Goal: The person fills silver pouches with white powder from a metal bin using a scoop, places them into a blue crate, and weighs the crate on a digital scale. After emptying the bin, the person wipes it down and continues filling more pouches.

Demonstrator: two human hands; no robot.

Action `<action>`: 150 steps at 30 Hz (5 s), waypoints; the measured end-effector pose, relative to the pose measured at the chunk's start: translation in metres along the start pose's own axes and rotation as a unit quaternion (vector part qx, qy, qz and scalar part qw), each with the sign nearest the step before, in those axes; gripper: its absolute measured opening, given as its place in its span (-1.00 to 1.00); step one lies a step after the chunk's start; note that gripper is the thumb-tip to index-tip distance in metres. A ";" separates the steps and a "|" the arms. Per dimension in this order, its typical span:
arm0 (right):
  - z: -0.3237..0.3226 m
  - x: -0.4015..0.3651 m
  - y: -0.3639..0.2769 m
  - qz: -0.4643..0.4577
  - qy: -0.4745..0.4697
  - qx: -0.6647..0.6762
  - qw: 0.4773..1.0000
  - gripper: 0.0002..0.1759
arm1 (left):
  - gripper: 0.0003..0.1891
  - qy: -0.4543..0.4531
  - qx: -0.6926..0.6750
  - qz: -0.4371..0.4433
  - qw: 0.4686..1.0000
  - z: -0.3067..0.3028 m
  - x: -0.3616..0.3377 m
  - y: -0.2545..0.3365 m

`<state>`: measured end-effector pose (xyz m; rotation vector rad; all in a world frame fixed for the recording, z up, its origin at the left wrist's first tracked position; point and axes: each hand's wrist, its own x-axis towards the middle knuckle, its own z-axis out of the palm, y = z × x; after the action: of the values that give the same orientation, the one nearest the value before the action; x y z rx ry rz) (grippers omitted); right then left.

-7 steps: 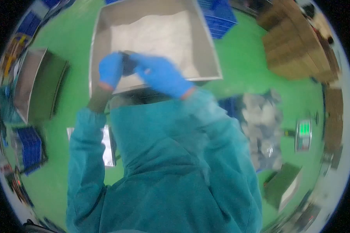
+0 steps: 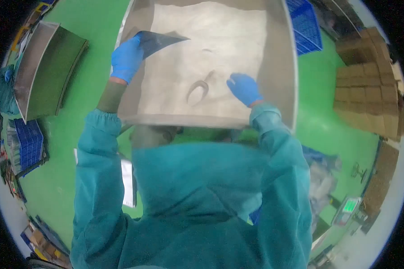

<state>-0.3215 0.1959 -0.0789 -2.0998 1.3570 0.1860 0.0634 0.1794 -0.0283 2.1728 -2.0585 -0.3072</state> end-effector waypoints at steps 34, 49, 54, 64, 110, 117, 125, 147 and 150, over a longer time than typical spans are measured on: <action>0.178 0.463 -0.001 -0.249 -0.152 -0.099 0.951 -0.65 | -0.77 0.044 -0.115 0.010 0.992 0.240 0.273 -0.186; -0.010 0.498 -0.165 -0.167 -0.003 -0.433 0.886 -0.85 | -0.79 -0.029 -0.178 -0.036 0.983 0.225 0.261 -0.167; -0.073 0.392 -0.134 -0.160 0.059 -0.518 0.838 -0.83 | -0.84 -0.021 -0.199 -0.035 0.979 0.236 0.263 -0.175; 0.247 0.460 0.016 -0.145 -0.146 -0.116 0.972 -0.72 | -0.74 0.011 -0.200 -0.031 0.979 0.226 0.278 -0.160; 0.305 0.515 -0.063 -0.163 -0.163 -0.128 0.965 -0.60 | -0.75 0.053 -0.202 -0.043 0.977 0.237 0.290 -0.183; 0.223 0.495 -0.051 -0.112 -0.238 -0.022 0.965 -0.54 | -0.70 -0.003 -0.202 -0.014 0.979 0.224 0.291 -0.188; -0.057 0.458 -0.075 -0.147 -0.149 -0.160 0.965 -0.59 | -0.62 -0.060 -0.254 -0.012 0.965 0.216 0.294 -0.200; -0.027 0.431 -0.064 -0.123 0.066 -0.444 0.885 -0.86 | -0.65 -0.077 -0.267 -0.076 0.958 0.206 0.286 -0.192; 0.026 0.473 -0.047 0.026 -0.135 -0.181 0.974 -0.56 | -0.68 -0.045 -0.263 -0.046 0.963 0.212 0.287 -0.190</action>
<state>-0.0571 -0.1423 -0.2846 -2.2279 1.2846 0.7629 0.2104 -0.0864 -0.2948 1.9457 -1.6627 -0.8665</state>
